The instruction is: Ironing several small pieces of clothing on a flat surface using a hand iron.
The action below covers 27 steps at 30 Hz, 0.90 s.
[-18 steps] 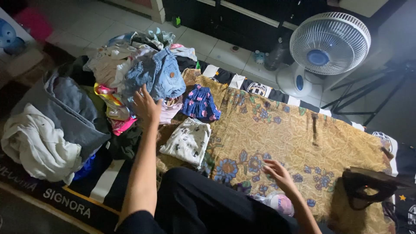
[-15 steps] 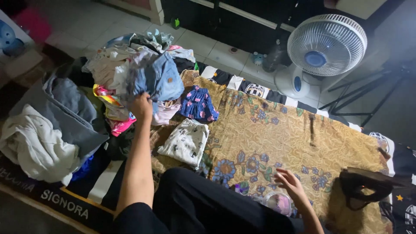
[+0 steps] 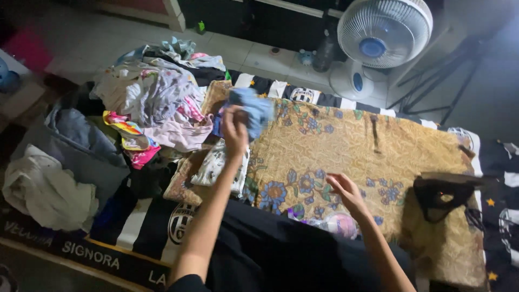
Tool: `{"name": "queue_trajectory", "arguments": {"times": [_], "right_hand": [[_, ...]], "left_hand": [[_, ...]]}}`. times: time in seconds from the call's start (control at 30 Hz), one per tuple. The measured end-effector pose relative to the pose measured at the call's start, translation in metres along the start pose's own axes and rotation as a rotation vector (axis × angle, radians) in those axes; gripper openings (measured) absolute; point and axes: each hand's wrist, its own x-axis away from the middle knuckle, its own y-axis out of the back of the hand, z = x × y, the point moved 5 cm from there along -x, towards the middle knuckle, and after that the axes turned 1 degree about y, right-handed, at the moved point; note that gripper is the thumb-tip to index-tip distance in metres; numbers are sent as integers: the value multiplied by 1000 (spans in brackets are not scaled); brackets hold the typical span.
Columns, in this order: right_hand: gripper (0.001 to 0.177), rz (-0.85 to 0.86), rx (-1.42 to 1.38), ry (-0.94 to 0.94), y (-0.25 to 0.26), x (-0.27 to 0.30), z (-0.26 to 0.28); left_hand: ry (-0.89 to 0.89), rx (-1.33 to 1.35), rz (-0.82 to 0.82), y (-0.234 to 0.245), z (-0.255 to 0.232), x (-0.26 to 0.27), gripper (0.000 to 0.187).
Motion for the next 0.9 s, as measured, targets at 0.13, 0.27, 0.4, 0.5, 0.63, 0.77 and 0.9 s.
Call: {"name": "queue_trajectory", "arguments": {"times": [0.13, 0.27, 0.4, 0.5, 0.63, 0.77, 0.9], "right_hand": [[72, 131, -187, -26, -40, 5, 24], [50, -150, -308, 63, 6, -24, 21], [27, -449, 196, 329, 139, -86, -141], [84, -337, 548, 654, 76, -9, 61], [107, -177, 806, 515, 61, -15, 25], [86, 155, 1138, 108, 70, -23, -91], [56, -149, 889, 113, 111, -39, -146]], "left_hand": [[303, 226, 288, -67, -24, 82, 17], [602, 689, 364, -125, 8, 152, 11], [724, 594, 575, -149, 61, 203, 42], [848, 451, 735, -135, 39, 201, 47], [1000, 425, 807, -155, 91, 258, 78], [992, 26, 912, -158, 177, 310, 90], [938, -184, 907, -151, 191, 311, 77]]}}
